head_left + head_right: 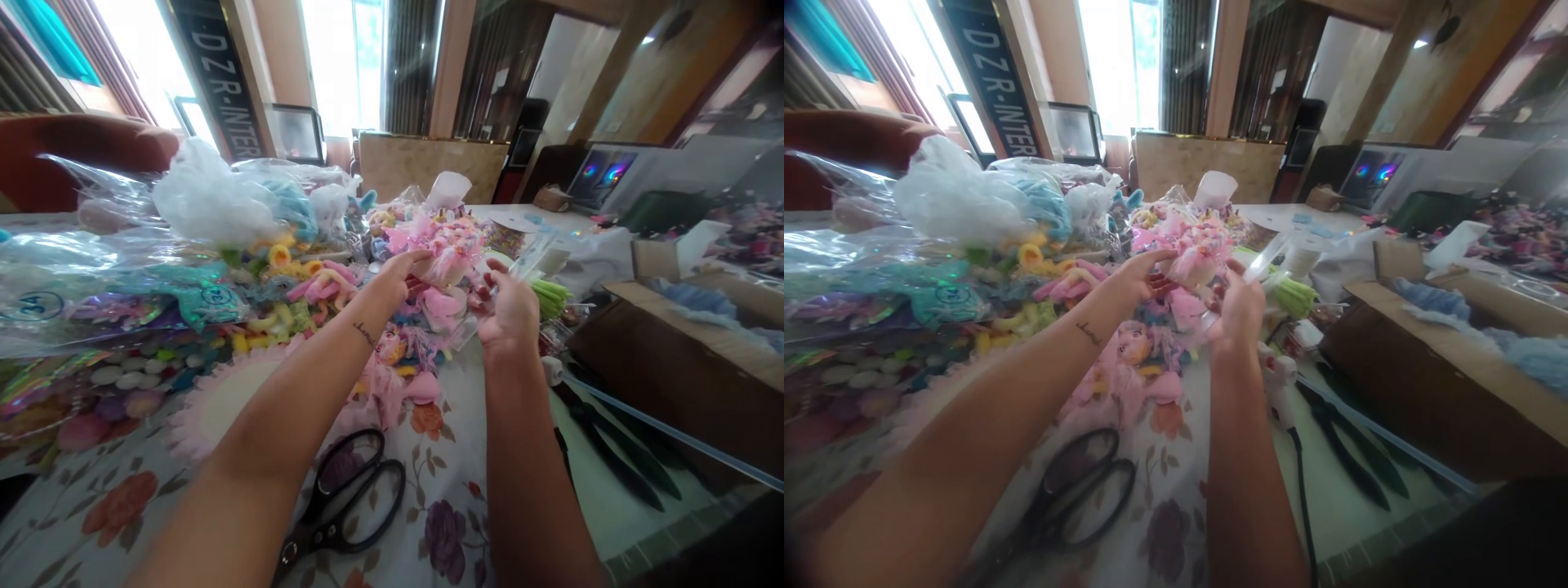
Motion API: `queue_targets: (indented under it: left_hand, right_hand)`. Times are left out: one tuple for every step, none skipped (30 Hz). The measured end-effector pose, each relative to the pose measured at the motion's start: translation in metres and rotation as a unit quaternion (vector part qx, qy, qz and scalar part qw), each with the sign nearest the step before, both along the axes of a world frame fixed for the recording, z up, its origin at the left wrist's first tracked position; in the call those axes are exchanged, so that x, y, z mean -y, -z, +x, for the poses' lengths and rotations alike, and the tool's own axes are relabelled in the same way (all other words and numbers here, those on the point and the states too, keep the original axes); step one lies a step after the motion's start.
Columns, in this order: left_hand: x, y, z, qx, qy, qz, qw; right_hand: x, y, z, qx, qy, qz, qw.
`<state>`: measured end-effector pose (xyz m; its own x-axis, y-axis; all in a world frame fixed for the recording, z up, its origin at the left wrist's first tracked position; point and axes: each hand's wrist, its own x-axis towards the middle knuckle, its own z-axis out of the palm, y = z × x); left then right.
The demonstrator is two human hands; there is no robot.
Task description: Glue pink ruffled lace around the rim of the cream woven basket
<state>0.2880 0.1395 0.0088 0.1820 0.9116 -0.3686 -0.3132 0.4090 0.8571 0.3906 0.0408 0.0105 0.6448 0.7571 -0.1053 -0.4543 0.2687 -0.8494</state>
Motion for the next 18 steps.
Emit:
queue_targets:
  left_hand:
    - [-0.001,-0.001,0.002,0.001,-0.003,0.000,1.000]
    - [-0.002,-0.001,0.004,0.001,-0.006,-0.001,1.000]
    - [-0.002,-0.002,0.006,0.001,-0.008,-0.003,1.000]
    - [-0.003,-0.002,0.006,0.002,-0.009,-0.005,1.000]
    - [-0.004,-0.001,0.007,0.002,-0.009,-0.006,1.000]
    - [-0.005,-0.001,0.006,0.004,-0.009,-0.007,1.000]
    - [-0.005,-0.001,0.006,0.006,-0.010,-0.007,1.000]
    - [-0.005,-0.001,0.004,0.010,-0.010,-0.005,1.000]
    - [-0.005,-0.002,0.003,0.015,-0.009,-0.003,1.000]
    - [-0.004,-0.002,0.000,0.021,-0.009,-0.001,1.000]
    - [-0.004,-0.003,-0.002,0.027,-0.006,0.001,1.000]
    - [-0.004,-0.004,-0.005,0.033,-0.004,0.002,0.999]
    - [-0.004,-0.006,-0.009,0.036,-0.001,0.002,0.999]
    - [-0.004,-0.007,-0.014,0.041,0.000,0.002,0.999]
    - [-0.004,-0.008,-0.020,0.048,0.000,0.003,0.999]
    - [-0.005,-0.009,-0.027,0.058,-0.001,0.004,0.998]
    - [-0.005,-0.011,-0.036,0.071,-0.005,0.007,0.997]
    - [-0.004,-0.012,-0.046,0.085,-0.007,0.015,0.996]
  right_hand:
    - [-0.001,0.001,-0.001,0.001,-0.002,-0.001,1.000]
    - [-0.002,0.002,-0.001,0.002,-0.002,-0.001,1.000]
    - [-0.002,0.003,-0.001,0.003,-0.003,-0.001,1.000]
    - [-0.003,0.004,-0.001,0.003,-0.005,-0.002,1.000]
    - [-0.003,0.004,-0.001,0.001,-0.005,-0.003,1.000]
    - [-0.004,0.005,0.000,-0.001,-0.004,-0.005,1.000]
    - [-0.004,0.005,0.000,-0.004,-0.003,-0.009,1.000]
    - [-0.004,0.005,0.000,-0.007,-0.003,-0.012,1.000]
    - [-0.005,0.005,0.000,-0.010,-0.002,-0.015,1.000]
    - [-0.005,0.005,0.000,-0.013,-0.001,-0.017,1.000]
    - [-0.005,0.005,-0.001,-0.015,-0.001,-0.019,1.000]
    - [-0.005,0.005,-0.002,-0.017,-0.002,-0.020,1.000]
    - [-0.004,0.005,-0.002,-0.019,-0.003,-0.021,1.000]
    - [-0.004,0.004,-0.003,-0.020,-0.005,-0.020,1.000]
    - [-0.004,0.004,-0.003,-0.020,-0.008,-0.019,1.000]
    - [-0.004,0.004,-0.004,-0.020,-0.012,-0.017,1.000]
    - [-0.004,0.003,-0.005,-0.019,-0.016,-0.015,1.000]
    - [-0.004,0.003,-0.006,-0.018,-0.021,-0.011,1.000]
